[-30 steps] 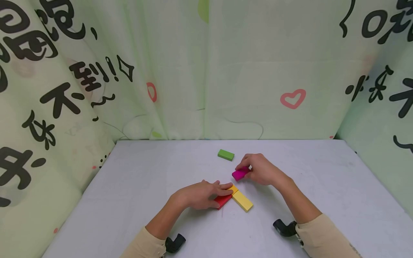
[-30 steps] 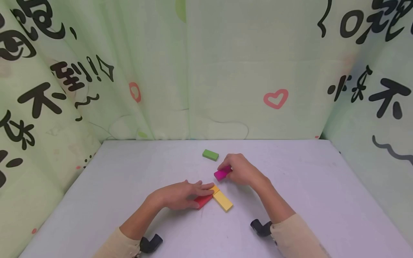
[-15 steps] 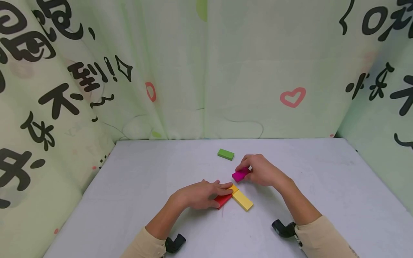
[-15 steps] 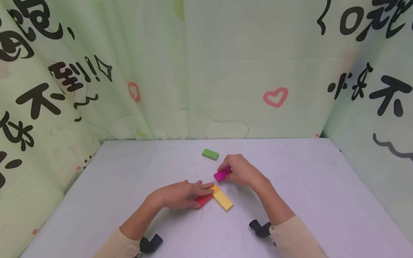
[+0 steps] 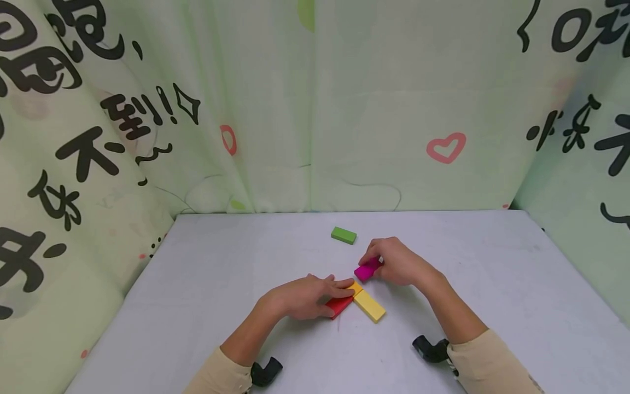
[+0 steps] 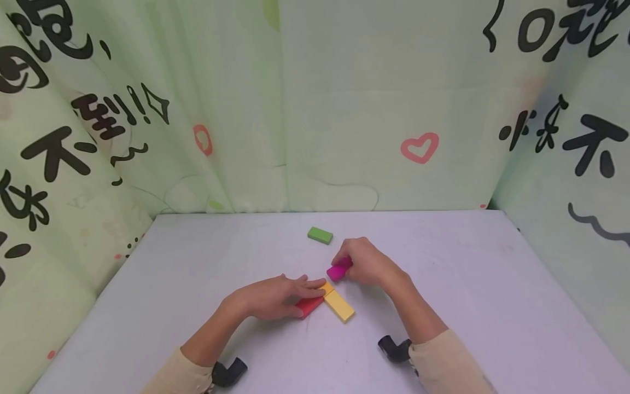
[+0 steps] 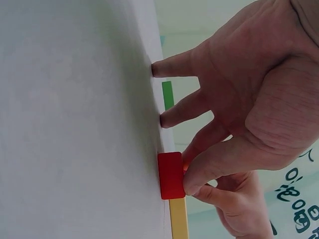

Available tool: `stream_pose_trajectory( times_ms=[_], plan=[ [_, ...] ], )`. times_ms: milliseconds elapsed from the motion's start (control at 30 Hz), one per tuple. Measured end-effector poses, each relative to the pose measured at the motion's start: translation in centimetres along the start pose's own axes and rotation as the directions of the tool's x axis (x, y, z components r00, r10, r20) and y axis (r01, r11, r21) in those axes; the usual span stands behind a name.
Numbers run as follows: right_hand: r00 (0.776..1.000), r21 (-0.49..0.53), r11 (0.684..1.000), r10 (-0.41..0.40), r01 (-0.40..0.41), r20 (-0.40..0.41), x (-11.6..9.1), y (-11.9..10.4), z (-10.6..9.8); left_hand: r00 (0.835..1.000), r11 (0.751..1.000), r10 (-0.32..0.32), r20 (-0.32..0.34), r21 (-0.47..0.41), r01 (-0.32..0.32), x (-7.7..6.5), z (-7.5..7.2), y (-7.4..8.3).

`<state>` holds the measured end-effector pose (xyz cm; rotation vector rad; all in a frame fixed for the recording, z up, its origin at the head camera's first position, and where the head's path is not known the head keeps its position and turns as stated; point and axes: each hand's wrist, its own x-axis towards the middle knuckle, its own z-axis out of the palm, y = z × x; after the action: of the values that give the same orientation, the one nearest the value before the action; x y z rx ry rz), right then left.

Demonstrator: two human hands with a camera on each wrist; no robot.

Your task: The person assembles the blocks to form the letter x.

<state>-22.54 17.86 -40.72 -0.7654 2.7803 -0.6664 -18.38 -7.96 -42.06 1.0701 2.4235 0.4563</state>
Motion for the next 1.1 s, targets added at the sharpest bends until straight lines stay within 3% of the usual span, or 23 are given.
stream_pose_trajectory(
  times_ms=[667,1100],
  plan=[
    [0.998,-0.011,1.0,0.002,-0.001,0.062,0.2,0.0,0.83,1.0,1.0,0.003,0.002,0.016,-0.003,0.07,0.06,-0.21],
    [0.998,-0.001,1.0,0.007,-0.007,0.061,0.12,-0.2,0.75,1.0,0.999,0.009,-0.008,0.031,-0.009,0.29,0.18,-0.47]
  ],
)
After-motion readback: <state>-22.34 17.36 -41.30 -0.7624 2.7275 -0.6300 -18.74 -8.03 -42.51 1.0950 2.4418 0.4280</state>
